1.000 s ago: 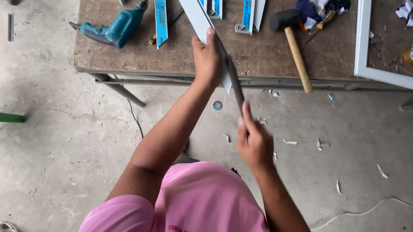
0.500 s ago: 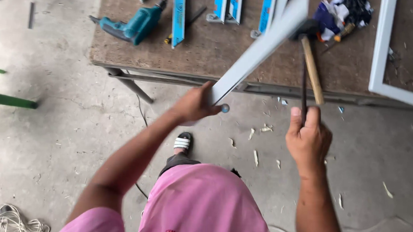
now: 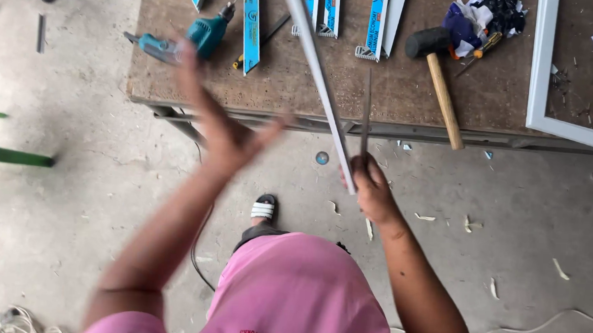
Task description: Filing the edges of aluminum profiles and organizing them on a workbench
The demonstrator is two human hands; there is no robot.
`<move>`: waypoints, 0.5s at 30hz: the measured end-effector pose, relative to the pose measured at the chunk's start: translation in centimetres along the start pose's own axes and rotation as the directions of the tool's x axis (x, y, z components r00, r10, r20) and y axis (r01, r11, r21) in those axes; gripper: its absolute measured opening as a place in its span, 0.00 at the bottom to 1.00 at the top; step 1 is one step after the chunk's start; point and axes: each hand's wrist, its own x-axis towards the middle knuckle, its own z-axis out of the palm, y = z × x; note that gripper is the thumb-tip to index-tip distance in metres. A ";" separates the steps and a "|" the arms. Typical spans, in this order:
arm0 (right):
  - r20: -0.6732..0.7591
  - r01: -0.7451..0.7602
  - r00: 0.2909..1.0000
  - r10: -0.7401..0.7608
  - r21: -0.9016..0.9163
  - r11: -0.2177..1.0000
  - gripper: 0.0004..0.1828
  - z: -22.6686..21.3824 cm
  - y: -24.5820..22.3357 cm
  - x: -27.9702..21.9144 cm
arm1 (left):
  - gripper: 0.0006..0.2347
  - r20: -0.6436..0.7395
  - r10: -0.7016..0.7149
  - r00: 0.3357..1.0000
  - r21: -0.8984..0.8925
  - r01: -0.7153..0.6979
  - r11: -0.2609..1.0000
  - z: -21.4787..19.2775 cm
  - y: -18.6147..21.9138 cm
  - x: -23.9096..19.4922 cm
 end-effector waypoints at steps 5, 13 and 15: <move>-0.007 0.129 0.991 -0.131 -0.158 0.979 0.16 4.9 -5.8 -0.1 | 0.19 0.503 -0.605 0.618 -0.603 0.752 0.267 9.8 2.0 -6.6; -0.204 -0.106 0.978 -0.040 -0.654 0.749 0.14 2.1 -5.7 -7.6 | 0.19 0.264 -0.866 0.425 -0.595 0.778 0.201 7.7 -0.8 3.6; -0.124 -0.027 0.991 -0.060 -0.599 0.800 0.11 2.4 -5.1 -9.5 | 0.16 0.164 -0.927 0.336 -0.604 0.777 0.175 8.5 -1.8 3.5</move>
